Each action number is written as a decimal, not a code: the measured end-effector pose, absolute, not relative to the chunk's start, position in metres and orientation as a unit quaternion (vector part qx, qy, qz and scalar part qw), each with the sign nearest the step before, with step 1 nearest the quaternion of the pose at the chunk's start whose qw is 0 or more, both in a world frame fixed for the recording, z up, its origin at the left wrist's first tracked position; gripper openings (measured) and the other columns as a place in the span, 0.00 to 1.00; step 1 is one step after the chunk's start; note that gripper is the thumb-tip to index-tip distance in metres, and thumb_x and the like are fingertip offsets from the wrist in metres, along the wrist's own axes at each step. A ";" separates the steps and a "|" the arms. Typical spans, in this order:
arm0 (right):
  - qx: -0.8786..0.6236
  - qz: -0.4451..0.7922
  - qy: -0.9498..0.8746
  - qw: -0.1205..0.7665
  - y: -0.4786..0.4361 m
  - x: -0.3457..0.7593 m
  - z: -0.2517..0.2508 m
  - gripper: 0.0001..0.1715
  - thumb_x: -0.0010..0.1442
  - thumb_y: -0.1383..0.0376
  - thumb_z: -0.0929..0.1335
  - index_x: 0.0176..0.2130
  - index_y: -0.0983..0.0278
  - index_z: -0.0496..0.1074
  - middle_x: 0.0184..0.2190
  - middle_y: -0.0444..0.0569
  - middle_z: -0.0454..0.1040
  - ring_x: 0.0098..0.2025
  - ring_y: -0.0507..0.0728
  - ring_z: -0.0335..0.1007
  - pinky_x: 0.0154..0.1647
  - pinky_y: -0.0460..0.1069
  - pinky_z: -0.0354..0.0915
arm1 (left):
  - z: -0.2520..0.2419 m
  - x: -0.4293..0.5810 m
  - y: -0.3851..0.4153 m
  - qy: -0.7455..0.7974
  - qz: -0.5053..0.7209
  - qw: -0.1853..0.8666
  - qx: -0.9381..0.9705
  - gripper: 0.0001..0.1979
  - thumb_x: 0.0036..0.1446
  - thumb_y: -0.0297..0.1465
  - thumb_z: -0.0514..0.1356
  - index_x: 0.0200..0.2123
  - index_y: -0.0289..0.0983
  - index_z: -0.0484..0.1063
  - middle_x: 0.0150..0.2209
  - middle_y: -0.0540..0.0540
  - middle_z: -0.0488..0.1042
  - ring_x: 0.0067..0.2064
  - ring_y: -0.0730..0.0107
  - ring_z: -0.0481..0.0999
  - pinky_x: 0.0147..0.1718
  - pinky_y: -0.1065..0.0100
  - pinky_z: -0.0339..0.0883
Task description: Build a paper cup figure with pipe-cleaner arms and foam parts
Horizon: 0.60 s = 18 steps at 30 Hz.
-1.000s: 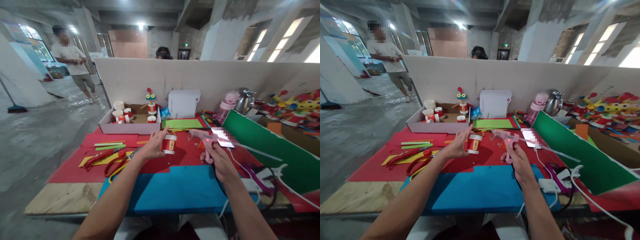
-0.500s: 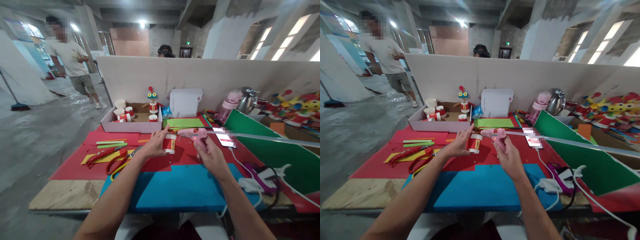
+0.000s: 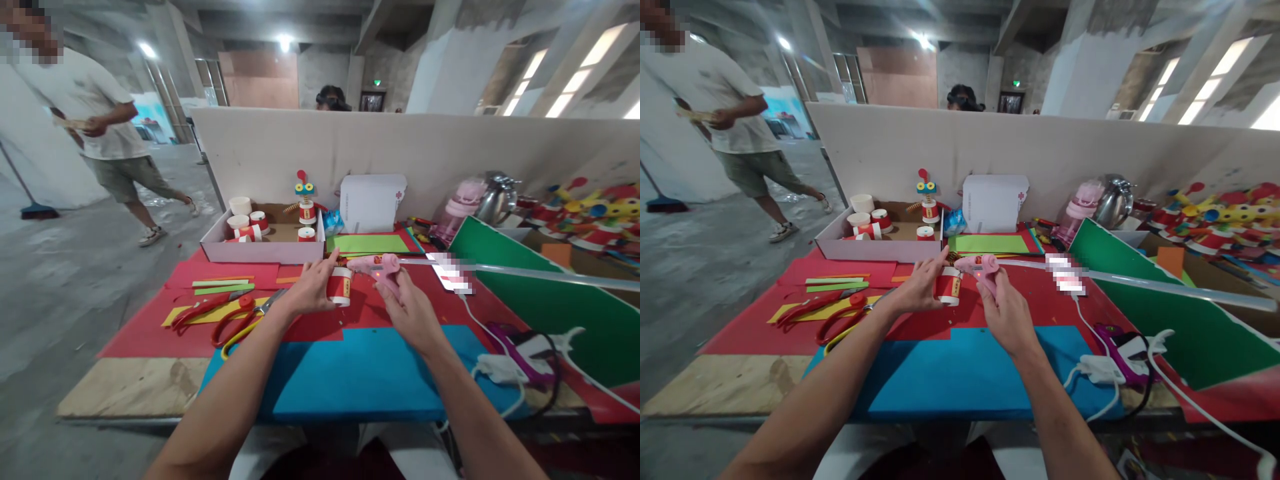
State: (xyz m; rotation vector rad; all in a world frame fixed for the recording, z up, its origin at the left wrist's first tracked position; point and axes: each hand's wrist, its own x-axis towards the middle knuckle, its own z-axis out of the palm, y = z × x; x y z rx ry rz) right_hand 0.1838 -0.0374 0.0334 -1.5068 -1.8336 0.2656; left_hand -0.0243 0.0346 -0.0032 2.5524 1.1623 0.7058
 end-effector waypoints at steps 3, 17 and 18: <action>-0.592 0.103 -0.713 0.360 -0.036 0.183 0.033 0.18 0.64 0.54 0.58 0.45 0.63 0.64 0.41 0.58 0.76 0.39 0.63 0.74 0.31 0.50 0.62 | -0.002 -0.024 0.035 0.400 0.237 0.120 0.877 0.62 0.43 0.34 0.67 0.68 0.38 0.23 0.60 0.34 0.62 0.59 0.46 0.61 0.54 0.52 0.53; -0.594 0.086 -0.714 0.361 -0.034 0.180 0.031 0.22 0.64 0.54 0.58 0.50 0.64 0.65 0.42 0.59 0.76 0.39 0.64 0.74 0.32 0.51 0.63 | -0.002 -0.024 0.035 0.406 0.233 0.103 0.878 0.62 0.42 0.34 0.66 0.68 0.38 0.23 0.60 0.35 0.63 0.57 0.47 0.62 0.53 0.52 0.53; -0.594 0.087 -0.714 0.361 -0.034 0.180 0.031 0.22 0.64 0.54 0.58 0.50 0.64 0.65 0.42 0.59 0.76 0.39 0.64 0.74 0.33 0.51 0.63 | -0.002 -0.024 0.035 0.405 0.233 0.104 0.878 0.62 0.42 0.34 0.66 0.68 0.38 0.23 0.60 0.35 0.63 0.57 0.47 0.62 0.53 0.52 0.53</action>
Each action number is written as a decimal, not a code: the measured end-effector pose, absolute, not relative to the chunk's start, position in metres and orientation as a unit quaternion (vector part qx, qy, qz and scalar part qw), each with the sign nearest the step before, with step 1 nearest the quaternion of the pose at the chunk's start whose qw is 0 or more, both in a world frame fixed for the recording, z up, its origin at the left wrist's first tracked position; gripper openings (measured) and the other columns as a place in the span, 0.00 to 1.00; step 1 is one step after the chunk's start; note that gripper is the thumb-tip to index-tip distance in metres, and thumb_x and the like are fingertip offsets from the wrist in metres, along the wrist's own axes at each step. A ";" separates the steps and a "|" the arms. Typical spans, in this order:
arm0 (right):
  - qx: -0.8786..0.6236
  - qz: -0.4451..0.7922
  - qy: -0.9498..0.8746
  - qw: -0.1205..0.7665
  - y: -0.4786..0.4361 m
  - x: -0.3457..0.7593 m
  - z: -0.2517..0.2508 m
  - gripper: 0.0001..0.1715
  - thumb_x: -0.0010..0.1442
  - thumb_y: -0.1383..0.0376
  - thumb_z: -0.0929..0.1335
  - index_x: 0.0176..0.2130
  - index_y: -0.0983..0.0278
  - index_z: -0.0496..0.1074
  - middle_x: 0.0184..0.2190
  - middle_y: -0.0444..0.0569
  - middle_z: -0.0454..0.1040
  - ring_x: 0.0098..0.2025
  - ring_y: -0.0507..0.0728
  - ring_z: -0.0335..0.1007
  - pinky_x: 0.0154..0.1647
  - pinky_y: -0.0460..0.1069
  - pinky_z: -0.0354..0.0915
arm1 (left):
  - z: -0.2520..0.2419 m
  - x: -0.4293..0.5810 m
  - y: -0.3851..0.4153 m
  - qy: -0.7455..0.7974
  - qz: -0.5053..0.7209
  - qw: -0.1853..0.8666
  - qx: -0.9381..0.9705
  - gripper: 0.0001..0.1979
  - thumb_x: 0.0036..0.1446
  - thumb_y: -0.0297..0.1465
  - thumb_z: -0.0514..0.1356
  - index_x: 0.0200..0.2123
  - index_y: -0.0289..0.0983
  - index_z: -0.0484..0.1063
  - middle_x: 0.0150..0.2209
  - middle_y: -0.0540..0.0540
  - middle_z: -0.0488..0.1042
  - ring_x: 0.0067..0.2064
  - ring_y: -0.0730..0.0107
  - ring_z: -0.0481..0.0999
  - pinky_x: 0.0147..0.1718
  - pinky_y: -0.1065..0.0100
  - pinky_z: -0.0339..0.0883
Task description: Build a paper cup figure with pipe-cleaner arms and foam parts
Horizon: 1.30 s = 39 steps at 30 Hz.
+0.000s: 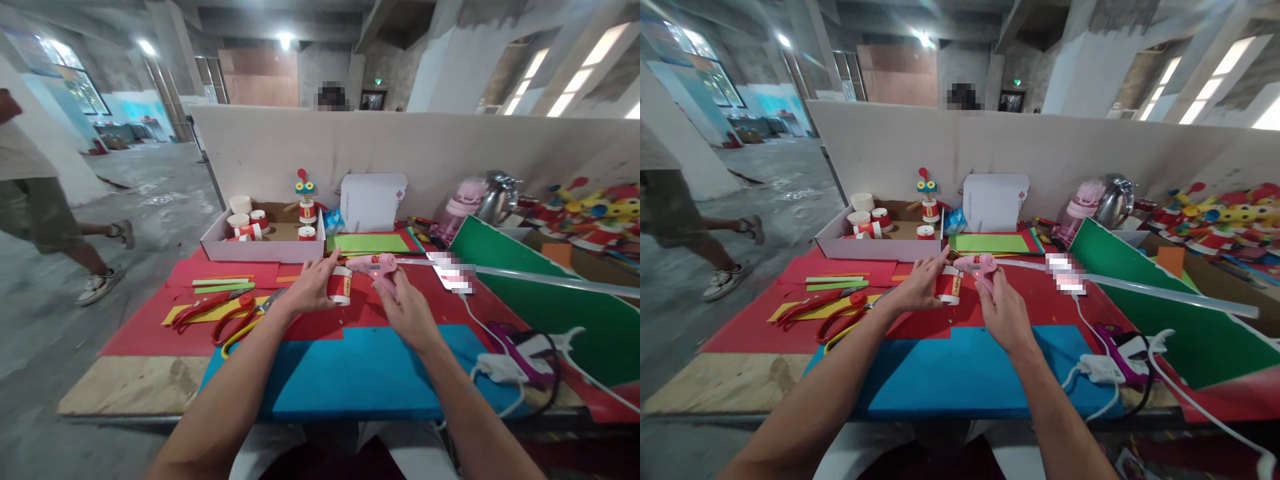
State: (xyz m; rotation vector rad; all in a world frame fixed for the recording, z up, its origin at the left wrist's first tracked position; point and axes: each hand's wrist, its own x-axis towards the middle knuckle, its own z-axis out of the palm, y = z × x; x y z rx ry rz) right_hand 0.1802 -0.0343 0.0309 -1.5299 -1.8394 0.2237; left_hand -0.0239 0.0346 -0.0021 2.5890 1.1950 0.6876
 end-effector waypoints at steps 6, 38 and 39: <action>-0.592 0.095 -0.713 0.364 -0.034 0.180 0.030 0.21 0.64 0.55 0.58 0.50 0.63 0.64 0.40 0.57 0.77 0.38 0.63 0.74 0.33 0.51 0.64 | -0.003 -0.024 0.035 0.397 0.235 0.110 0.880 0.61 0.43 0.33 0.65 0.67 0.40 0.21 0.60 0.36 0.62 0.57 0.47 0.62 0.53 0.52 0.53; -0.595 0.047 -0.725 0.344 -0.035 0.186 0.027 0.26 0.64 0.56 0.58 0.55 0.67 0.63 0.49 0.62 0.75 0.46 0.68 0.74 0.39 0.55 0.69 | -0.004 -0.023 0.034 0.400 0.257 0.192 0.858 0.62 0.41 0.38 0.69 0.69 0.41 0.27 0.58 0.37 0.63 0.55 0.48 0.63 0.56 0.47 0.52; -0.596 0.048 -0.725 0.343 -0.035 0.186 0.027 0.27 0.64 0.56 0.57 0.55 0.68 0.63 0.50 0.63 0.74 0.47 0.68 0.74 0.39 0.56 0.69 | -0.004 -0.023 0.034 0.402 0.257 0.193 0.857 0.62 0.42 0.38 0.69 0.69 0.40 0.28 0.58 0.37 0.63 0.55 0.47 0.63 0.57 0.46 0.51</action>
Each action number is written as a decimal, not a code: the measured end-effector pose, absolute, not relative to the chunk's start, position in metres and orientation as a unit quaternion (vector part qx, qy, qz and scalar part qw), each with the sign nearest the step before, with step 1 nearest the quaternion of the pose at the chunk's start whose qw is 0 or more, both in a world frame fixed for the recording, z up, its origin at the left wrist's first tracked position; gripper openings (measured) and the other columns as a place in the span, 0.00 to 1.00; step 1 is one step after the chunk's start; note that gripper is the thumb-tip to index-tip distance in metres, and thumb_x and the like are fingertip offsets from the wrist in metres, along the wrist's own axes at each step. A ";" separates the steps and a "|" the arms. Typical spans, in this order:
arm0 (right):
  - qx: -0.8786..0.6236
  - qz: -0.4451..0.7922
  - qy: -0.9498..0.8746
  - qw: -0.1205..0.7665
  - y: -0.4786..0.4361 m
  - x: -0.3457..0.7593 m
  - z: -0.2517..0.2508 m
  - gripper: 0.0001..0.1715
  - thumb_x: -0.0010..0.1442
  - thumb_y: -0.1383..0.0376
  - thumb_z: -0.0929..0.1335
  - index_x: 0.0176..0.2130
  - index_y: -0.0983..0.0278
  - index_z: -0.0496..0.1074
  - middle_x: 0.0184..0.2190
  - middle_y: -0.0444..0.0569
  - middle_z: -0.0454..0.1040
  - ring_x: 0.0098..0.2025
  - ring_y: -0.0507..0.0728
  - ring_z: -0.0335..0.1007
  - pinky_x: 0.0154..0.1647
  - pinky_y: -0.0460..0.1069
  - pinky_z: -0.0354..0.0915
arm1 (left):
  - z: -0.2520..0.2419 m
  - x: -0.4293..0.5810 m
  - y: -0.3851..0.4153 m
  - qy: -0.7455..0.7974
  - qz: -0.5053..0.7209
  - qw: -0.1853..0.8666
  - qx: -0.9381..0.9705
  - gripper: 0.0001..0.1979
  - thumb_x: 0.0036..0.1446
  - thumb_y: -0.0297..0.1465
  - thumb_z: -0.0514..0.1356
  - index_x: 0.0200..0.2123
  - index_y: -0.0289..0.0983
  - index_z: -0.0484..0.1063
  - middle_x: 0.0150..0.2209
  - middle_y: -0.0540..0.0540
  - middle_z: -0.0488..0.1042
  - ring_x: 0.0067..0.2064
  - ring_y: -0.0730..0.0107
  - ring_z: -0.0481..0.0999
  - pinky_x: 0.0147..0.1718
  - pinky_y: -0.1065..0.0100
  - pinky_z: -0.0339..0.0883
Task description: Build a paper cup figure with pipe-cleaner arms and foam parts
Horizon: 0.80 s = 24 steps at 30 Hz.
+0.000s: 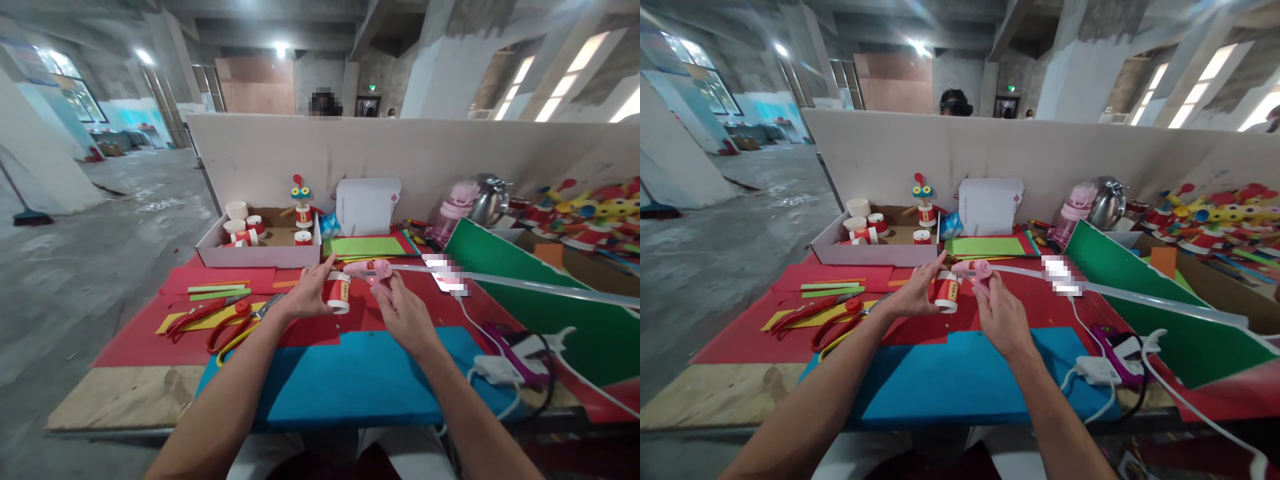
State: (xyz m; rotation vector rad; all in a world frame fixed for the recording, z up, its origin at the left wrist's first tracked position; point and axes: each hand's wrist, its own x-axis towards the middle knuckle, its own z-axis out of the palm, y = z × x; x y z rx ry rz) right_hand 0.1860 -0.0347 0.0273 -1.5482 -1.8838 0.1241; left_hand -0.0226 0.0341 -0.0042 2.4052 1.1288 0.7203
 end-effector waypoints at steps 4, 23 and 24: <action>-0.594 0.046 -0.727 0.341 -0.035 0.187 0.026 0.27 0.64 0.55 0.57 0.55 0.68 0.63 0.50 0.63 0.74 0.48 0.67 0.74 0.41 0.55 0.69 | -0.004 -0.022 0.034 0.399 0.256 0.198 0.858 0.61 0.42 0.38 0.68 0.69 0.38 0.29 0.58 0.36 0.64 0.57 0.47 0.62 0.58 0.46 0.49; -0.601 0.017 -0.727 0.332 -0.035 0.191 0.026 0.24 0.65 0.56 0.57 0.54 0.68 0.64 0.44 0.62 0.77 0.44 0.67 0.76 0.35 0.54 0.69 | -0.008 -0.025 0.037 0.385 0.266 0.203 0.860 0.61 0.43 0.38 0.68 0.69 0.40 0.29 0.60 0.36 0.62 0.58 0.46 0.61 0.59 0.44 0.46; -0.601 0.016 -0.727 0.333 -0.035 0.192 0.026 0.24 0.64 0.57 0.58 0.54 0.68 0.63 0.45 0.62 0.77 0.44 0.67 0.76 0.35 0.54 0.69 | -0.008 -0.025 0.037 0.383 0.267 0.204 0.860 0.61 0.43 0.38 0.68 0.69 0.40 0.29 0.60 0.36 0.62 0.59 0.46 0.61 0.59 0.44 0.46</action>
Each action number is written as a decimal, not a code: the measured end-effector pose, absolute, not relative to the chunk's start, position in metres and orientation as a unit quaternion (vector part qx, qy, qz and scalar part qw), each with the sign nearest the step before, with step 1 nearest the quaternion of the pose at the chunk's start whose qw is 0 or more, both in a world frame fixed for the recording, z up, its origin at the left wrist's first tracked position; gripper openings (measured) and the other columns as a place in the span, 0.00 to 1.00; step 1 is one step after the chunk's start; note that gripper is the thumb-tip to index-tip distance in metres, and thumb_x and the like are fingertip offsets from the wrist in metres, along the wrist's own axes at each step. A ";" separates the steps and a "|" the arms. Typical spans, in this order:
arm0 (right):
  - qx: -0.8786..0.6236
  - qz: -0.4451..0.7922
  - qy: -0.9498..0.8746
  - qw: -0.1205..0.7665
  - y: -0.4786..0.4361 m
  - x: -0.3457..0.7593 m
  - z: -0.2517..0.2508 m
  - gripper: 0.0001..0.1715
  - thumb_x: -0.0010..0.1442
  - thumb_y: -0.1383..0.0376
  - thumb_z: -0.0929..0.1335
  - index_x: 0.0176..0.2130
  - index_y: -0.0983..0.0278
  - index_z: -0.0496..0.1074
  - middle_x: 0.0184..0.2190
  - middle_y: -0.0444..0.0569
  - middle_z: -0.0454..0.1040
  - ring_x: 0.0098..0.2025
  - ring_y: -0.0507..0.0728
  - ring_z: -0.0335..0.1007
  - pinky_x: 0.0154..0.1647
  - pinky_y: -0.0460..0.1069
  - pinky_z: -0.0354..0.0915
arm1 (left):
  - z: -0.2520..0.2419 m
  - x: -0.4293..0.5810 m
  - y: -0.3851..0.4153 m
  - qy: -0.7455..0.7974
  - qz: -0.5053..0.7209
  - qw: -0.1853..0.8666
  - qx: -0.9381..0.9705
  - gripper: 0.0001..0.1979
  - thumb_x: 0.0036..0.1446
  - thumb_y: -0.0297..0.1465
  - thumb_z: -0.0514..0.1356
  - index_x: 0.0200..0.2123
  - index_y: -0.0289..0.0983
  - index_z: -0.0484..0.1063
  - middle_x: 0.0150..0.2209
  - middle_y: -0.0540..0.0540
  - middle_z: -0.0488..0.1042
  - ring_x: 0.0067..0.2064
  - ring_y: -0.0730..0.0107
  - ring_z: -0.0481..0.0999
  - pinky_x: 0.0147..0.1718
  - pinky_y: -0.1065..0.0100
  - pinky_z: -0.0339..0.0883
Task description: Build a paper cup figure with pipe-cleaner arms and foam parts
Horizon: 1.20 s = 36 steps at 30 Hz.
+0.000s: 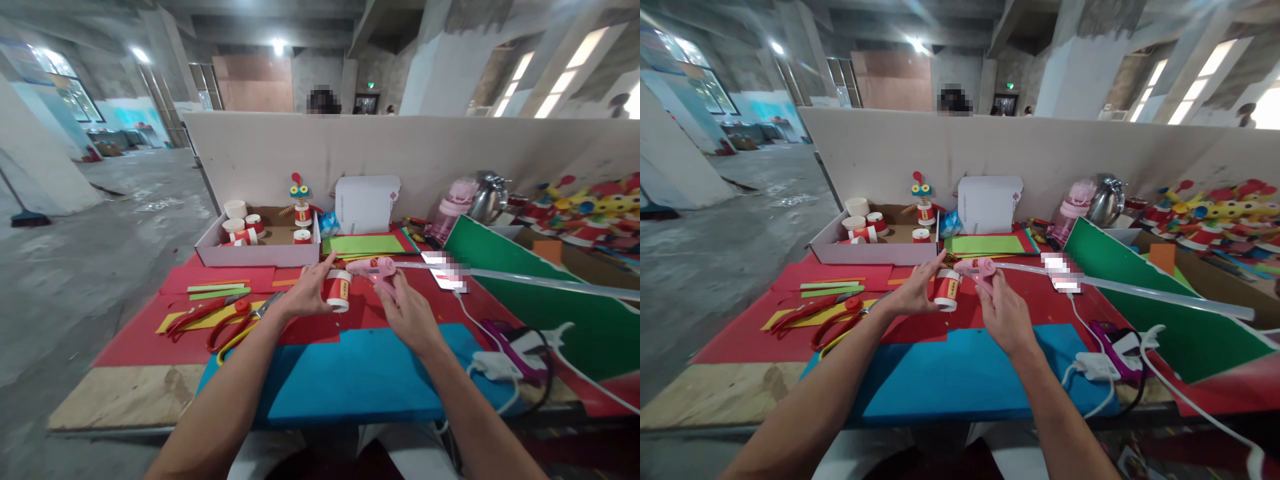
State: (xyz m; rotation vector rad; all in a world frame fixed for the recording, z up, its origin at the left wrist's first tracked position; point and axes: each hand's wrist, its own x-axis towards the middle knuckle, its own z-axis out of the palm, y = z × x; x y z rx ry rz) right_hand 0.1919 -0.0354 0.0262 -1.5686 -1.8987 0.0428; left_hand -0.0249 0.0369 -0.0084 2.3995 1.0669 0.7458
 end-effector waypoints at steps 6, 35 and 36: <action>-0.606 0.017 -0.719 0.339 -0.036 0.195 0.025 0.25 0.64 0.56 0.58 0.53 0.69 0.64 0.44 0.63 0.77 0.44 0.67 0.76 0.36 0.53 0.68 | -0.007 -0.025 0.036 0.377 0.268 0.212 0.861 0.60 0.44 0.37 0.68 0.69 0.40 0.28 0.61 0.36 0.62 0.60 0.45 0.60 0.59 0.43 0.44; -0.615 0.051 -0.712 0.336 -0.041 0.203 0.032 0.24 0.63 0.56 0.58 0.52 0.67 0.64 0.43 0.61 0.77 0.41 0.67 0.76 0.33 0.53 0.67 | -0.010 -0.029 0.039 0.337 0.295 0.242 0.861 0.61 0.41 0.35 0.70 0.69 0.38 0.30 0.61 0.35 0.61 0.61 0.47 0.59 0.60 0.49 0.50; -0.612 0.051 -0.713 0.339 -0.041 0.203 0.032 0.23 0.63 0.56 0.58 0.52 0.67 0.64 0.42 0.60 0.78 0.41 0.67 0.76 0.33 0.53 0.66 | -0.010 -0.030 0.039 0.336 0.295 0.246 0.860 0.61 0.42 0.35 0.70 0.69 0.38 0.31 0.61 0.35 0.61 0.61 0.47 0.59 0.60 0.49 0.50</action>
